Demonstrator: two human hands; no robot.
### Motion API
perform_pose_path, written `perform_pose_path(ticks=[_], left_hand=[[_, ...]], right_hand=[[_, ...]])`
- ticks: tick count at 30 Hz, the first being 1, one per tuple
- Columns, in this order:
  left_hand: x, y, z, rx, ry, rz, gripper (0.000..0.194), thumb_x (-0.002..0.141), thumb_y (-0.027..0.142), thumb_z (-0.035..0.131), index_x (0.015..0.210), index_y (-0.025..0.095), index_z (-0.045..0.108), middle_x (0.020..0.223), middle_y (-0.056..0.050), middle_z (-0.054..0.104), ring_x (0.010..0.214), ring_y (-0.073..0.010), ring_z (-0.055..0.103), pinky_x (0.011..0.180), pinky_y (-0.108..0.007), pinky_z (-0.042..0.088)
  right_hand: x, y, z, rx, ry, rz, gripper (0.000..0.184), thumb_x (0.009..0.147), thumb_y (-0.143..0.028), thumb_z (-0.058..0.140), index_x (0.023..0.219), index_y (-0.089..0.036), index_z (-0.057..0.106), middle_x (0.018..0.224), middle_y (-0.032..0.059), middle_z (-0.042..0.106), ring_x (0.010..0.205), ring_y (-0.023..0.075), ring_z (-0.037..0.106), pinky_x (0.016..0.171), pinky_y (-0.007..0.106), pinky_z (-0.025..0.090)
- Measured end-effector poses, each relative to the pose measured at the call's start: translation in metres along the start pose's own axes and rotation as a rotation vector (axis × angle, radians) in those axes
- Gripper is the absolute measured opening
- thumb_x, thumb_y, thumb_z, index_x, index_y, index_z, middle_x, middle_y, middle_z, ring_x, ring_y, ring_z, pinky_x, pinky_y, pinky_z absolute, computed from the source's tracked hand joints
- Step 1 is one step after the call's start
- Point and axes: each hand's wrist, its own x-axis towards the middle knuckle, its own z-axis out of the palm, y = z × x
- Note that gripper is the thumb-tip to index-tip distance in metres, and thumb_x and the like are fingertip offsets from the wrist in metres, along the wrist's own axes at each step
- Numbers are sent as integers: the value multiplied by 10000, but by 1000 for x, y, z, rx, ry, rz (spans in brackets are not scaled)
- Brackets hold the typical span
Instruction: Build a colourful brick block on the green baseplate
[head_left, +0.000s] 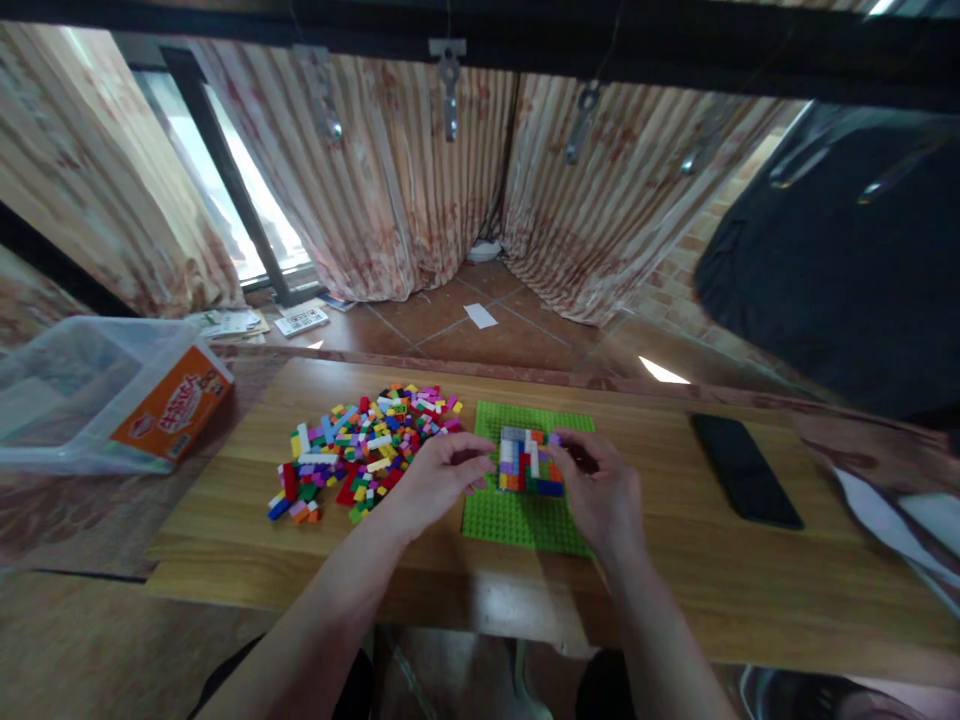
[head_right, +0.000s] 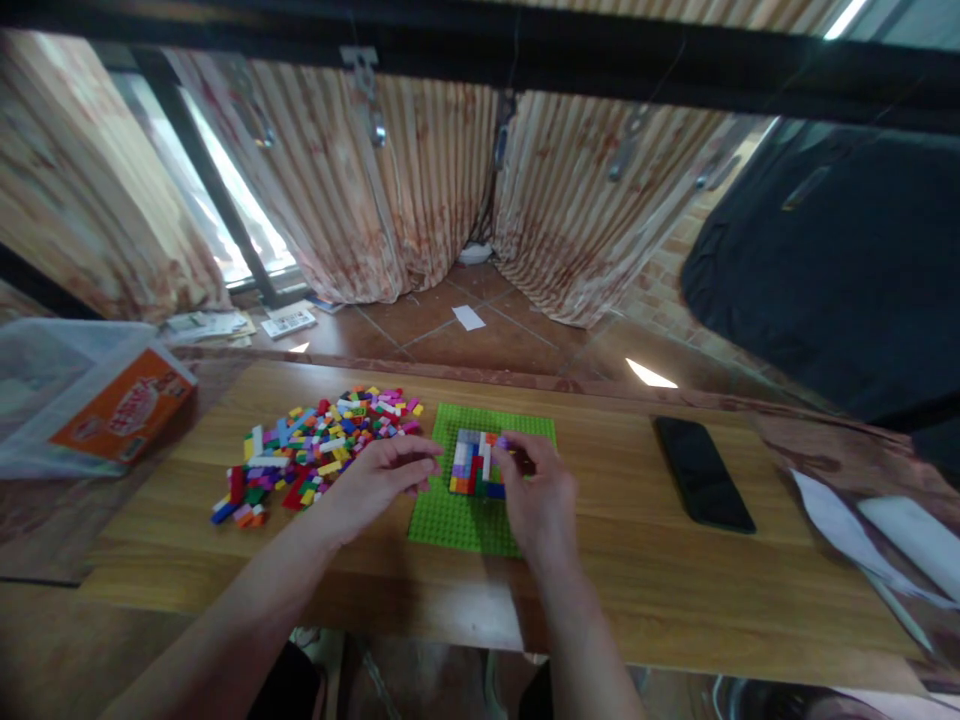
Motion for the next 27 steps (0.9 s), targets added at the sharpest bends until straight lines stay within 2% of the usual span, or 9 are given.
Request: perform_pose_path(ticks=[3, 6, 9, 14, 20, 23, 27], left_hand=[[5, -8, 12, 12, -38, 23, 229, 739, 223, 638, 946, 135, 686, 634, 21, 600, 556, -91, 512, 562, -220, 400], [8, -14, 21, 56, -27, 16, 339, 756, 212, 613, 1079, 116, 655, 628, 22, 590, 534, -95, 499, 532, -218, 379], [10, -15, 24, 98, -35, 16, 389, 770, 203, 590, 1147, 118, 633, 634, 19, 600, 519, -99, 495, 522, -220, 376], [12, -14, 26, 140, -77, 39, 322, 787, 197, 562, 1084, 150, 679, 616, 22, 591, 511, -107, 483, 515, -225, 372], [16, -22, 26, 182, -70, 100, 433, 789, 166, 550, 1212, 98, 613, 614, 15, 576, 528, -113, 489, 522, -226, 384], [20, -29, 24, 210, -99, 167, 448, 794, 176, 543, 1232, 106, 601, 683, -13, 620, 568, -123, 522, 532, -226, 397], [20, -31, 23, 237, -127, 197, 431, 808, 194, 533, 1224, 104, 602, 736, -37, 644, 611, -137, 554, 554, -233, 416]], right_hand=[[8, 22, -18, -73, 32, 62, 304, 787, -414, 631, 940, -170, 730, 903, 99, 726, 787, 221, 667, 731, 375, 542], [8, 27, -21, -112, -25, 48, 306, 797, -399, 610, 960, -171, 733, 943, 100, 726, 813, 228, 669, 751, 384, 537], [4, 20, -13, -135, -78, -12, 288, 810, -381, 593, 947, -170, 733, 936, 95, 717, 794, 216, 656, 731, 368, 530], [1, 11, 4, -95, -113, -76, 261, 822, -358, 599, 992, -196, 715, 923, 75, 709, 801, 201, 642, 729, 350, 525], [3, 7, 18, -235, -157, -237, 197, 850, -308, 567, 948, -214, 710, 932, 81, 705, 906, 235, 614, 842, 412, 488], [3, 6, 23, -291, -165, -308, 187, 862, -258, 542, 917, -212, 714, 957, 85, 694, 952, 244, 585, 861, 420, 472], [4, 6, 26, -322, -124, -311, 173, 849, -227, 551, 868, -189, 718, 945, 95, 678, 941, 244, 568, 845, 407, 467]])
